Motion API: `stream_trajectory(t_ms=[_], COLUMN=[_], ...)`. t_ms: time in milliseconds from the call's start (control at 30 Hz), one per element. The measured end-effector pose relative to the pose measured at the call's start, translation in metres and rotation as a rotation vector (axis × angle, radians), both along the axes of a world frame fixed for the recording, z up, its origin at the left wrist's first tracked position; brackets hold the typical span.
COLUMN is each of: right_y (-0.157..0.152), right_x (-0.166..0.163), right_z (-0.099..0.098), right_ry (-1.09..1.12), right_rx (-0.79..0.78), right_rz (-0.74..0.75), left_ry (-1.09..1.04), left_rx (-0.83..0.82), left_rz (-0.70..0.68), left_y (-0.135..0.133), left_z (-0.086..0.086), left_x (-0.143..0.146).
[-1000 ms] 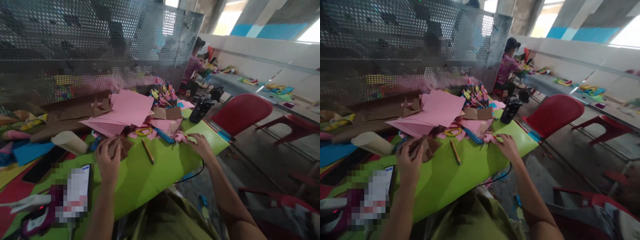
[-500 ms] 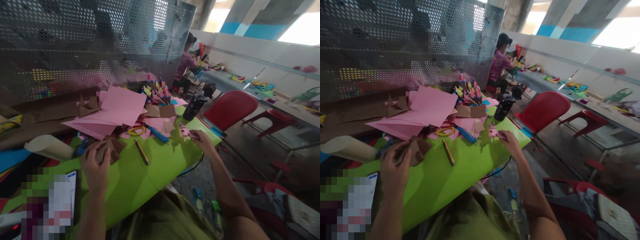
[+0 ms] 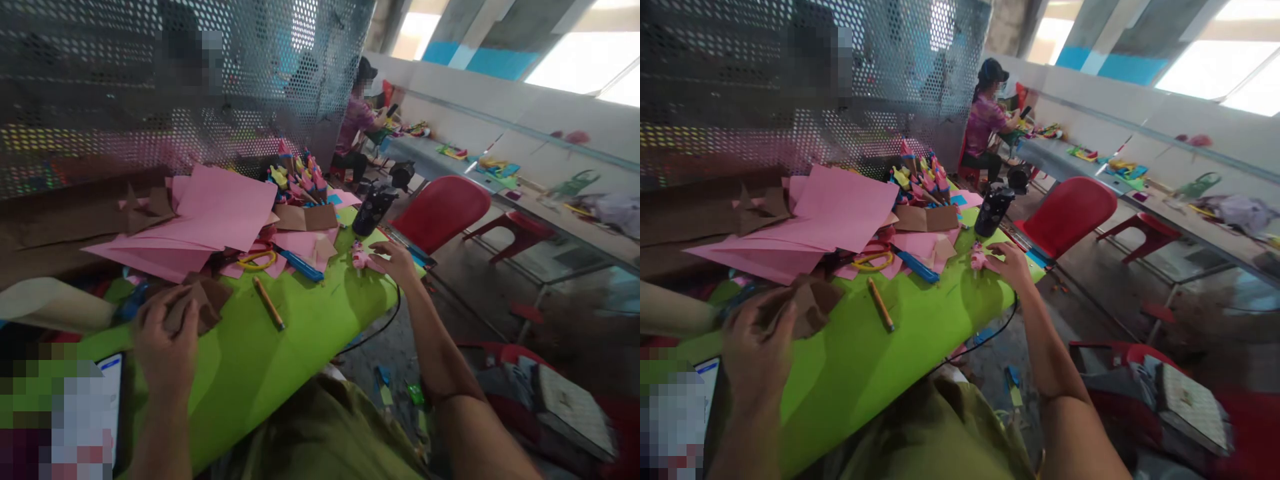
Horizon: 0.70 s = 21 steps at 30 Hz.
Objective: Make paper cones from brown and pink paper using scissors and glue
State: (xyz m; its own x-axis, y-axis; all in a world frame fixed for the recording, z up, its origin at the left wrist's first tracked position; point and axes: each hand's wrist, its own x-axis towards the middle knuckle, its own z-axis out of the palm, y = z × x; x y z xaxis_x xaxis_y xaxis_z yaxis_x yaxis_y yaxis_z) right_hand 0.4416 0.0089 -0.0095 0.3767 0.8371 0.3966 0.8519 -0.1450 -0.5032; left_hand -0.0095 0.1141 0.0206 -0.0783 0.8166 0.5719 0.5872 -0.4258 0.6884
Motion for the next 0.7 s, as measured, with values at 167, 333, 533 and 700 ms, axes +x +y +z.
stream_trajectory(t_ms=[167, 333, 533, 700], right_y=[0.035, 0.056, 0.054, 0.047], right_x=[-0.018, -0.025, -0.014, 0.006], right_z=[0.012, 0.02, 0.02, 0.013], right_ry=[-0.1, -0.157, -0.069, 0.125], right_rx=[-0.136, -0.283, -0.213, -0.052], right_rz=[0.043, 0.084, 0.058, -0.026], left_ry=[0.005, -0.002, 0.006, -0.01], left_rx=[0.015, 0.021, 0.017, 0.015], left_rz=[-0.019, -0.027, -0.02, -0.018], left_y=[0.003, 0.004, 0.001, 0.0], left_z=[-0.003, -0.006, -0.005, -0.004], left_x=[-0.003, -0.005, -0.003, -0.001])
